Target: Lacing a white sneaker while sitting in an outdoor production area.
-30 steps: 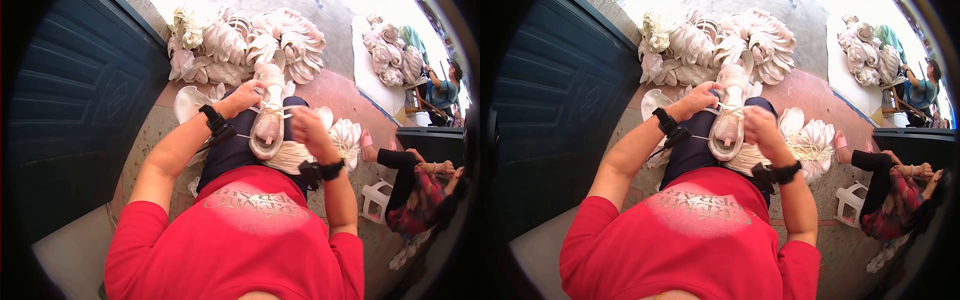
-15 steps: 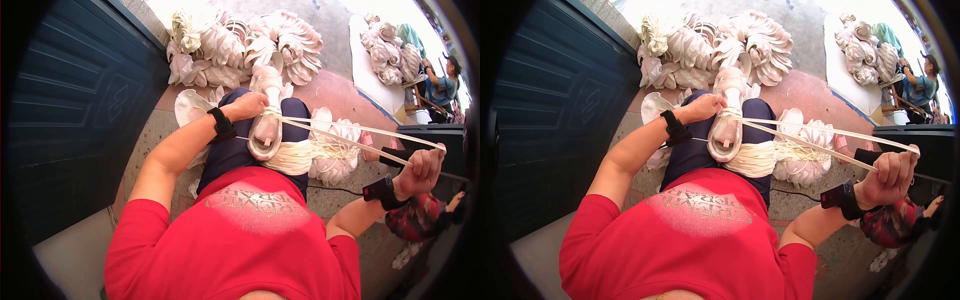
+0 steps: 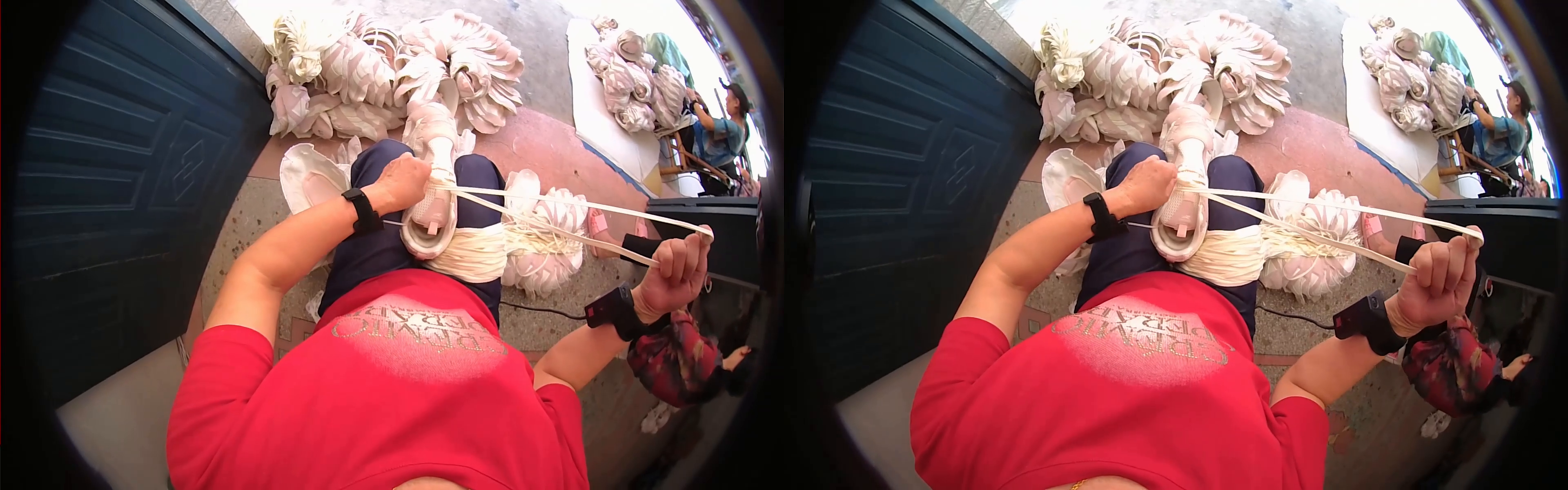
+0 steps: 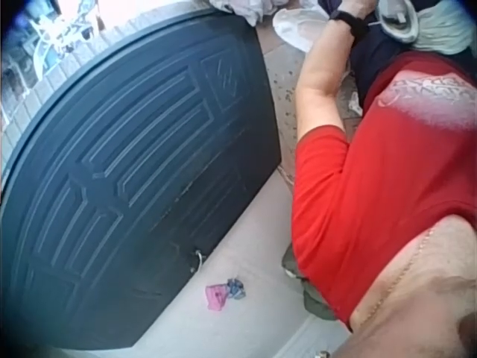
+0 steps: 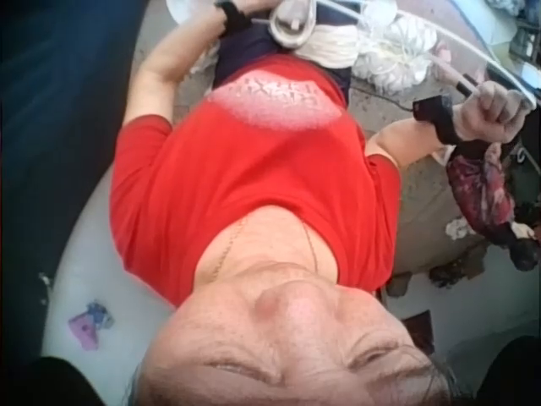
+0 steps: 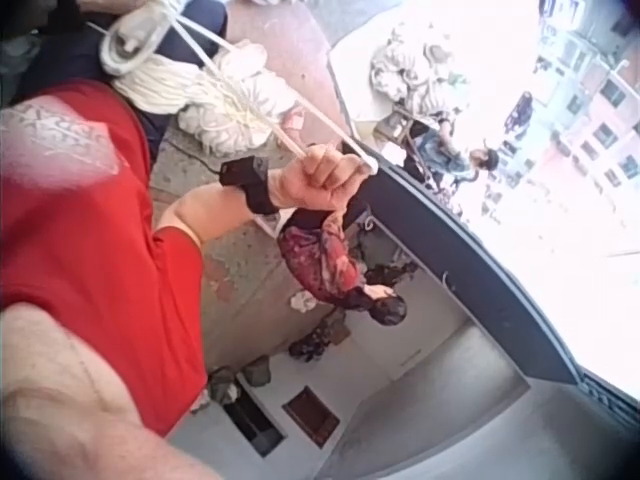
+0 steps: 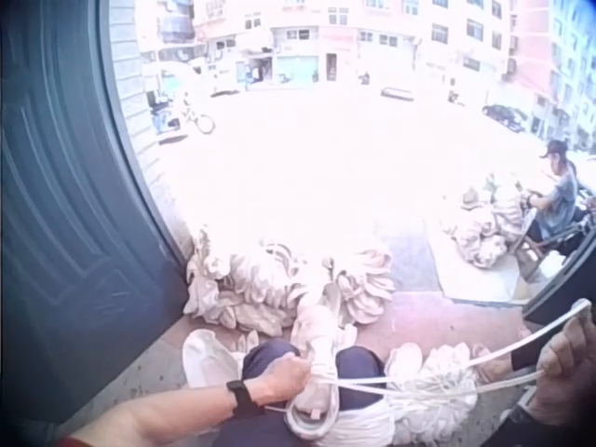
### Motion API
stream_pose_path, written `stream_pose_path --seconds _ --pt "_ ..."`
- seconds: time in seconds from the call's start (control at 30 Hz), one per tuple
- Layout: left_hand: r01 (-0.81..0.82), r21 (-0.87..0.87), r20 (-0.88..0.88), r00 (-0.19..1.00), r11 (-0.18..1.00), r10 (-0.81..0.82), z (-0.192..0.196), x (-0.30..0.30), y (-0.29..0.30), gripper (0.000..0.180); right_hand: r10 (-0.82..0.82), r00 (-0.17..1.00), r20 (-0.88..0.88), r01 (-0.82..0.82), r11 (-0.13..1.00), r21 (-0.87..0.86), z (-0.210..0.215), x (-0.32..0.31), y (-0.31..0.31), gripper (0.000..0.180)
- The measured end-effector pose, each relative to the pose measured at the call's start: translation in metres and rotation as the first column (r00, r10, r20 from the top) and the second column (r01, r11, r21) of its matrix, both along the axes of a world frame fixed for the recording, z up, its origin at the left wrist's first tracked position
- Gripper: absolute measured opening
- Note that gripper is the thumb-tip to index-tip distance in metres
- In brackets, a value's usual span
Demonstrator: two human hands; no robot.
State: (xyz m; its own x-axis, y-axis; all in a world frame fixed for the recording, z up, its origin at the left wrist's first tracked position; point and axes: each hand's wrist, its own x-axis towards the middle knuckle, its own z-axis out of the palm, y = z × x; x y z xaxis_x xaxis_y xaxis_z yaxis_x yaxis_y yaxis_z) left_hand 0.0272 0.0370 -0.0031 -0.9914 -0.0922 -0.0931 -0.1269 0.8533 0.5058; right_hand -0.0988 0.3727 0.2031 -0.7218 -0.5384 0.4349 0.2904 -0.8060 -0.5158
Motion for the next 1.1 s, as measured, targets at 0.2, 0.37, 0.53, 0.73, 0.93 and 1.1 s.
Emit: stream_pose_path --seconds 0.2,0.37,0.53,0.73,0.93,1.1 --pt "-0.392 0.72 0.472 0.882 0.573 0.01 0.006 -0.018 -0.025 0.01 -0.077 0.994 0.075 0.053 0.959 0.278 -0.019 0.012 -0.019 0.019" --pt "-0.38 0.66 0.646 0.728 0.648 -0.231 0.009 -0.028 -0.045 0.013 -0.038 0.998 0.059 0.033 0.997 0.073 -0.007 0.003 0.01 0.017" --pt "0.069 0.245 0.354 0.922 0.967 -0.156 -0.01 -0.028 -0.035 0.016 -0.06 0.996 0.07 0.069 0.987 -0.143 0.023 0.023 0.022 0.011" --pt "0.173 0.257 0.081 0.976 0.951 -0.2 0.003 -0.029 -0.026 0.019 -0.055 0.975 -0.215 0.053 0.998 -0.017 0.032 0.037 -0.001 0.015" --pt "0.266 0.489 0.229 0.88 0.831 -0.416 0.001 -0.024 -0.028 0.019 -0.145 0.962 -0.232 0.149 0.989 -0.002 0.041 0.041 -0.017 0.021" --pt "0.35 0.452 0.31 0.8 0.82 -0.513 0.029 -0.021 -0.028 0.019 -0.163 0.967 -0.194 0.181 0.981 0.077 0.036 0.036 -0.025 0.013"
